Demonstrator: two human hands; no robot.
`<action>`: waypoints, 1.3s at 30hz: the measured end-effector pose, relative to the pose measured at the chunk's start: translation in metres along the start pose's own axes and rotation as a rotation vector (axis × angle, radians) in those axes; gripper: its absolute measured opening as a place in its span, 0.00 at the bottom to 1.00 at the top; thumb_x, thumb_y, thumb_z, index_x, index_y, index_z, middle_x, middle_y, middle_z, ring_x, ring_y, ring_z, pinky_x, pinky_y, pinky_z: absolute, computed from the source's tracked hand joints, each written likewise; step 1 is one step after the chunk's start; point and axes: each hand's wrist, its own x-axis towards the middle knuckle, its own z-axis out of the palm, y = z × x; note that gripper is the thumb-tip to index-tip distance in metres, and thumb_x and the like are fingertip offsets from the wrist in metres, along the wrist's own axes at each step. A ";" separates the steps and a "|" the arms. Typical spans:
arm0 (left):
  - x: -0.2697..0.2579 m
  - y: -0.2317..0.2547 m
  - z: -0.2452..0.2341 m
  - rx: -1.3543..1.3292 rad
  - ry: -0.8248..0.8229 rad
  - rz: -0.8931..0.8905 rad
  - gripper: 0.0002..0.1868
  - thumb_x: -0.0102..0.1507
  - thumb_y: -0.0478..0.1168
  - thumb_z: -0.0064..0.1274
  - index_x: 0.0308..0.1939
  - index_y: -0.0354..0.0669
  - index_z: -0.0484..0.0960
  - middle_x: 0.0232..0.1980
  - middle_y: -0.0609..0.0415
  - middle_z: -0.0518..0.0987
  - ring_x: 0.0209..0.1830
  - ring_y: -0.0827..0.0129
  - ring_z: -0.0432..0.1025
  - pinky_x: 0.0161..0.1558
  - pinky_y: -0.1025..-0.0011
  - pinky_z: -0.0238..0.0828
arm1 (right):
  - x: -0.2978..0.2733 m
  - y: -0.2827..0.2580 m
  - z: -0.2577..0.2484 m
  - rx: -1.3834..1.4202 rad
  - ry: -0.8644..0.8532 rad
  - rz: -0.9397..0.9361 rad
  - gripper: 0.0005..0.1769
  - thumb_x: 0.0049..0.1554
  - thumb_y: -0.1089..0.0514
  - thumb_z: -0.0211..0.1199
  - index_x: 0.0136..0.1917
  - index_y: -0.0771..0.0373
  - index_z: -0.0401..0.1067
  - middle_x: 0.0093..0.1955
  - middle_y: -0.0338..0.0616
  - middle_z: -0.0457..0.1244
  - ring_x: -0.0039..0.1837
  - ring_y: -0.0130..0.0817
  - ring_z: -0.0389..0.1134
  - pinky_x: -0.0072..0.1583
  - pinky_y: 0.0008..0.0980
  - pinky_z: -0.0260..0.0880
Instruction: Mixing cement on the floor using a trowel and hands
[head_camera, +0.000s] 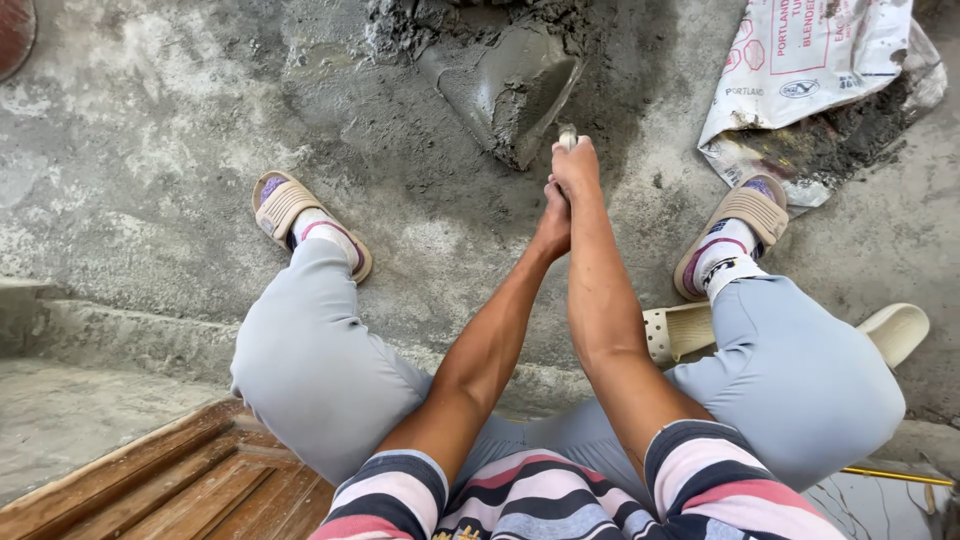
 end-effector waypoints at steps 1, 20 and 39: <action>0.002 -0.006 0.003 0.001 -0.006 0.002 0.43 0.53 0.42 0.52 0.60 0.31 0.40 0.62 0.21 0.57 0.62 0.33 0.55 0.62 0.44 0.51 | -0.003 -0.001 -0.006 0.001 0.006 0.002 0.26 0.51 0.47 0.56 0.57 0.65 0.60 0.50 0.52 0.63 0.56 0.46 0.65 0.56 0.42 0.65; -0.007 -0.013 0.009 0.180 -0.127 -0.031 0.46 0.52 0.40 0.51 0.62 0.33 0.35 0.59 0.20 0.57 0.55 0.27 0.60 0.56 0.39 0.56 | -0.015 0.002 -0.029 0.084 0.030 -0.151 0.25 0.53 0.48 0.52 0.60 0.62 0.63 0.37 0.49 0.63 0.39 0.40 0.66 0.45 0.37 0.66; -0.009 -0.046 0.022 0.233 -0.009 -0.041 0.32 0.58 0.37 0.36 0.58 0.24 0.37 0.59 0.21 0.57 0.56 0.23 0.57 0.58 0.36 0.52 | -0.011 -0.021 -0.026 -0.114 -0.056 -0.200 0.30 0.53 0.43 0.54 0.66 0.55 0.59 0.61 0.52 0.59 0.64 0.50 0.58 0.62 0.49 0.60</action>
